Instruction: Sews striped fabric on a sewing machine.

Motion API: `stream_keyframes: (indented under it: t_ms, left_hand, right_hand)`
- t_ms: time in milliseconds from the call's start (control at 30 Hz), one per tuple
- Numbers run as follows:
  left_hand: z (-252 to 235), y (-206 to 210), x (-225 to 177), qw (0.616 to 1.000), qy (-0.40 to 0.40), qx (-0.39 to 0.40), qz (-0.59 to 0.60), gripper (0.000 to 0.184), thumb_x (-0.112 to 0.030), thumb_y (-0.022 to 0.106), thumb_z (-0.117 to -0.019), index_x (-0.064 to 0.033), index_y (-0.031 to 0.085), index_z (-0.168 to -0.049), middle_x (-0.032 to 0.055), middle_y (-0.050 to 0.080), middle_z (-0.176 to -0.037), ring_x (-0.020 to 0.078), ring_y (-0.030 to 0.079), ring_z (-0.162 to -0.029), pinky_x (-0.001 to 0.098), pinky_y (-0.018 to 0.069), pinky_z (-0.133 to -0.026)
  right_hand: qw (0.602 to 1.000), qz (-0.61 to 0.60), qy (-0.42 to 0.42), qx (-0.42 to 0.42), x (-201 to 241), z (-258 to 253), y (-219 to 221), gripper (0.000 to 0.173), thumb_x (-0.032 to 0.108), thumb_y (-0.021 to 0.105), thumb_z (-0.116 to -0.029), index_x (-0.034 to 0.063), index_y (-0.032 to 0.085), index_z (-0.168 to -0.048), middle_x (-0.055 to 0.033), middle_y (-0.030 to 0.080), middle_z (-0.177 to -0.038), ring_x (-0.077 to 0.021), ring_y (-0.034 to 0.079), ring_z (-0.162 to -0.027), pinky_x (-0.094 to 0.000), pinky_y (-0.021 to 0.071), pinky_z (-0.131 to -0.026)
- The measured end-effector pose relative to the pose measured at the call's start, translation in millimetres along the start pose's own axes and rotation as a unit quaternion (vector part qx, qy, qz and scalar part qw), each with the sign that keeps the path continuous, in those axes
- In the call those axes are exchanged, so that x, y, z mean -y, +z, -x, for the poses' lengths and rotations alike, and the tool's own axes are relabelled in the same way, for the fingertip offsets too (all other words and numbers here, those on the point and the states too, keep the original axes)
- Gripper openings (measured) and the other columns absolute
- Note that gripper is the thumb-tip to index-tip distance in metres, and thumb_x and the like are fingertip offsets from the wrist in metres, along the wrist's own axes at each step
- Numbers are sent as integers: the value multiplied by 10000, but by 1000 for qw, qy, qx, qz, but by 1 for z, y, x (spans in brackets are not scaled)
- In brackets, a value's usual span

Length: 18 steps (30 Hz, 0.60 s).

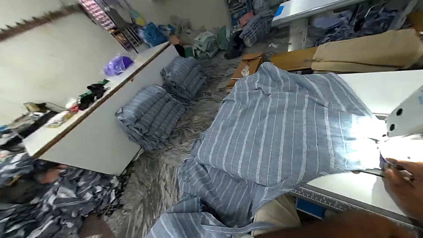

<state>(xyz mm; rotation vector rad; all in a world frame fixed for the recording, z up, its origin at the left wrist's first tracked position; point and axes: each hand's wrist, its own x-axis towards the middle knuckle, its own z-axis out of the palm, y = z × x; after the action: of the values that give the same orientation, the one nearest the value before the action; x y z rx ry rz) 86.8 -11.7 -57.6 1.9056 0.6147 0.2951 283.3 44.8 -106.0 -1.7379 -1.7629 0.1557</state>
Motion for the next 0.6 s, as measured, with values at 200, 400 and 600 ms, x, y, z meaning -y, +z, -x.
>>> stream_keyframes:
  t_ms: [200, 400, 600]
  left_hand:
    - [-47, -110, -29, 993, -98, -56, -23, 241, -164, 616, -1038, 11, 717, -1172, 143, 748, -956, 191, 682, -721, 369, 566, -644]
    - [-107, -124, -16, 969, -218, -56, -99, 259, -253, 600, -1046, -41, 743, -1003, 68, 757, -846, 158, 665, -631, 384, 564, -649]
    - [-118, -124, 4, 957, -263, -76, -95, 217, -210, 664, -985, -40, 696, -855, 49, 733, -731, 140, 660, -572, 350, 555, -587]
  right_hand:
    - [991, -48, 122, -6, 40, -3, -26, 304, 190, 631, -1012, -41, 689, -1201, -238, 702, -1143, -381, 692, -1044, -588, 529, -939]
    - [978, -114, 172, 8, 23, -11, -24, 238, 149, 553, -1027, 75, 725, -1174, -68, 743, -939, -163, 711, -700, -399, 627, -670]
    - [956, -202, 211, -2, 26, -12, -30, 196, 221, 589, -1046, 77, 703, -1114, -36, 733, -892, -115, 683, -586, -314, 622, -547]
